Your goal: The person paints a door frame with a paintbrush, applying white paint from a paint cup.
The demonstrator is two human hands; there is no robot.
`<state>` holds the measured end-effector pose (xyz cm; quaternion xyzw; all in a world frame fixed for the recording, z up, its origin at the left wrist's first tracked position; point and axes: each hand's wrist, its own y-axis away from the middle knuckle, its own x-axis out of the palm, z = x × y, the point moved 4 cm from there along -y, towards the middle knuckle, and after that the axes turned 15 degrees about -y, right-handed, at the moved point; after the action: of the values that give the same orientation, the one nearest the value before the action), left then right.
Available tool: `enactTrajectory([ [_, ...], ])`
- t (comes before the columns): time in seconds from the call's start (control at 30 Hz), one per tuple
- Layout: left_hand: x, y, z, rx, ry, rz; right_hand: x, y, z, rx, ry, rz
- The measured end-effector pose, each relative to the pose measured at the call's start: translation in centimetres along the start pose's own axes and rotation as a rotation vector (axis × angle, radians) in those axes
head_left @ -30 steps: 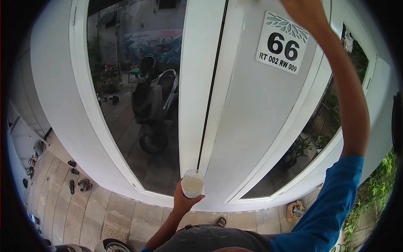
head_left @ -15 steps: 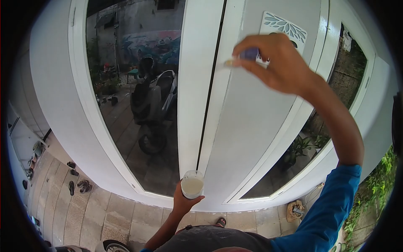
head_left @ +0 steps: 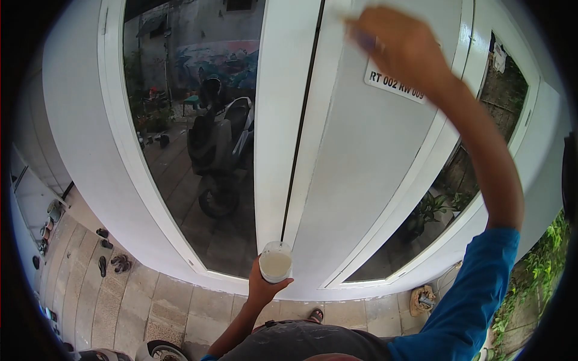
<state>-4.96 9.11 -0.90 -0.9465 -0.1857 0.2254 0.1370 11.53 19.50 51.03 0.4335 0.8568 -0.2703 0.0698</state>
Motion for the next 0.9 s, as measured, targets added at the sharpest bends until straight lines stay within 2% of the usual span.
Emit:
enactTrajectory([
  [0.07, -0.2, 0.1, 0.0, -0.011, -0.003, -0.001, 1.3, 1.8, 5.4, 0.096, -0.177, 0.144],
  [0.1, -0.2, 0.2, 0.0, -0.02, -0.006, -0.002, 1.7, 2.6, 7.6, 0.12, -0.306, 0.105],
  [0.13, -0.2, 0.1, 0.1, -0.02, -0.007, -0.003, 2.0, 3.1, 9.1, 0.222, -0.513, 0.157],
  [0.17, -0.2, 0.0, 0.1, -0.018, -0.013, 0.0, 2.5, 3.6, 10.1, 0.357, -0.661, 0.237],
  [0.23, -0.3, 0.0, 0.0, -0.019, -0.021, 0.008, 3.3, 4.0, 9.3, 0.432, -0.725, 0.234],
  [0.3, -0.3, 0.0, -0.4, -0.008, 0.002, 0.008, 3.5, 3.8, 5.9, 0.566, -0.598, 0.183],
  [0.4, -0.2, 0.0, -0.4, -0.022, -0.009, 0.013, -0.3, -0.3, 0.3, 0.632, -0.465, 0.125],
  [0.5, -0.1, 0.1, -0.3, 0.0, -0.016, -0.013, -4.7, -3.5, -3.0, 0.687, -0.179, -0.181],
  [0.53, -0.1, 0.1, -0.3, -0.004, -0.017, -0.011, -4.4, -3.3, -3.8, 0.69, -0.182, -0.179],
  [0.6, -0.1, 0.1, -0.4, 0.007, -0.006, -0.018, -4.2, -3.1, -3.4, 0.293, -0.141, -0.255],
  [0.63, -0.1, 0.2, -0.3, 0.004, -0.006, -0.019, -3.3, -2.6, -2.6, 0.178, -0.111, -0.17],
  [0.7, 0.0, 0.3, -0.1, -0.011, -0.007, -0.021, 0.3, 1.0, 0.1, 0.168, -0.034, 0.005],
  [0.73, -0.1, 0.4, 0.0, -0.013, -0.005, -0.019, 2.3, 2.3, 5.8, -0.015, -0.051, 0.102],
  [0.77, -0.1, 0.4, 0.1, -0.016, -0.013, -0.014, 2.6, 3.1, 8.6, -0.036, -0.146, 0.09],
  [0.83, -0.2, 0.6, 0.1, -0.023, -0.019, -0.007, 3.5, 4.3, 12.6, 0.106, -0.441, 0.214],
  [0.87, -0.3, 0.5, -0.1, -0.032, -0.005, 0.003, 3.9, 4.6, 13.9, 0.106, -0.441, 0.215],
  [0.9, -0.4, 0.5, -0.1, -0.043, 0.008, 0.012, 4.5, 4.9, 14.5, 0.229, -0.585, 0.26],
])
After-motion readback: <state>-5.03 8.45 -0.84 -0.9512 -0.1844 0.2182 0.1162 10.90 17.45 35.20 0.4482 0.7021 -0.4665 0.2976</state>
